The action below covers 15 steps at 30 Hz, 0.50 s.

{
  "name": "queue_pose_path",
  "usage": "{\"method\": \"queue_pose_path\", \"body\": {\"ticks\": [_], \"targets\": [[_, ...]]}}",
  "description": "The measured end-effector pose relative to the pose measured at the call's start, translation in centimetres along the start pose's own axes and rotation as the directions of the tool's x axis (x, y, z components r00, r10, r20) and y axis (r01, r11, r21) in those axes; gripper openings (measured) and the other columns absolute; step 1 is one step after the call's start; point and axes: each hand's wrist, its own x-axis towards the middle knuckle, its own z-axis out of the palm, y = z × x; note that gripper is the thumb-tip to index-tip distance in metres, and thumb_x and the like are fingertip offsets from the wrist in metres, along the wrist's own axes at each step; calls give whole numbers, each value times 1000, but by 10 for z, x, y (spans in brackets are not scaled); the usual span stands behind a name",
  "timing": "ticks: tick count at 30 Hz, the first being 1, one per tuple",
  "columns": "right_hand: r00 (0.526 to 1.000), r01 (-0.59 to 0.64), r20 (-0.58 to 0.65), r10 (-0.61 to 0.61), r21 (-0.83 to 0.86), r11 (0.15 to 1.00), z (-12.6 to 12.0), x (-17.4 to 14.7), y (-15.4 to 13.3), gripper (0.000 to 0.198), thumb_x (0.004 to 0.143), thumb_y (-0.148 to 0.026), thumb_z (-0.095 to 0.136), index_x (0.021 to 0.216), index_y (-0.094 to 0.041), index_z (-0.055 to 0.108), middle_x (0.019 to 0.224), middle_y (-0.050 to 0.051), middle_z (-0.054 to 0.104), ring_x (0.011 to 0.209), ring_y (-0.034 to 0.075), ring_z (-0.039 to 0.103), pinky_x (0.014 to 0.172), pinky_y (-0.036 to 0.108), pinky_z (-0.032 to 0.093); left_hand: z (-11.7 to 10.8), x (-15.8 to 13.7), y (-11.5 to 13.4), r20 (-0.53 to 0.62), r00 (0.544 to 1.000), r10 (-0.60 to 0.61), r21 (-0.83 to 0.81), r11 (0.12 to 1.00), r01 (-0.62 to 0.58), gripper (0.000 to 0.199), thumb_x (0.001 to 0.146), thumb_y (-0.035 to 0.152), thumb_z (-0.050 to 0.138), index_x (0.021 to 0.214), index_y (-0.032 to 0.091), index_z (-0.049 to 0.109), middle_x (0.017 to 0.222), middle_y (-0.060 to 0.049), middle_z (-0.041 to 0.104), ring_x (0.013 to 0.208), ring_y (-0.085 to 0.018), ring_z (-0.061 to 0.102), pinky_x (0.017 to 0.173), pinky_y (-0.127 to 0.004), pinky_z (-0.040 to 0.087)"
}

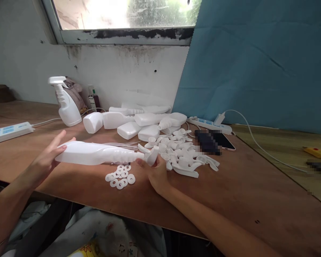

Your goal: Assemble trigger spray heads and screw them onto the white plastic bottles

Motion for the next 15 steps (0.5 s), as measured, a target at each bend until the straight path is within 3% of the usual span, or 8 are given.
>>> {"method": "queue_pose_path", "body": {"ticks": [3, 7, 10, 15], "targets": [[1000, -10, -3, 10, -4, 1000, -1, 1, 0, 42, 59, -46, 74, 84, -14, 64, 85, 7, 69, 84, 25, 62, 71, 35, 51, -6, 0, -4, 36, 998, 49, 112, 992, -53, 66, 82, 45, 47, 140, 35, 17, 135, -5, 43, 124, -29, 40, 101, -52, 33], [1000, -12, 10, 12, 29, 1000, 0, 1, 0, 45, 59, -44, 75, 91, -14, 64, 89, 8, 69, 85, 24, 63, 75, 36, 50, -9, -1, 0, 60, 960, 272, 106, 955, -277, 72, 78, 37, 56, 140, 32, 21, 133, -8, 45, 117, -31, 48, 85, -47, 50], [999, -27, 21, 26, 26, 999, 1, 0, 0, 46, 58, -44, 75, 91, -14, 64, 85, 7, 69, 82, 24, 63, 74, 36, 50, -6, 0, 6, 53, 918, 394, 86, 914, -397, 74, 74, 33, 62, 138, 32, 26, 133, -7, 45, 117, -29, 48, 82, -41, 54], [1000, -25, 12, 25, 28, 999, 1, 0, 2, 42, 58, -42, 76, 89, -15, 65, 85, 7, 69, 81, 23, 63, 73, 35, 51, -1, -1, 10, 19, 880, 474, -14, 881, -474, 76, 70, 26, 68, 136, 34, 30, 133, -5, 45, 119, -25, 47, 87, -38, 53]]}}
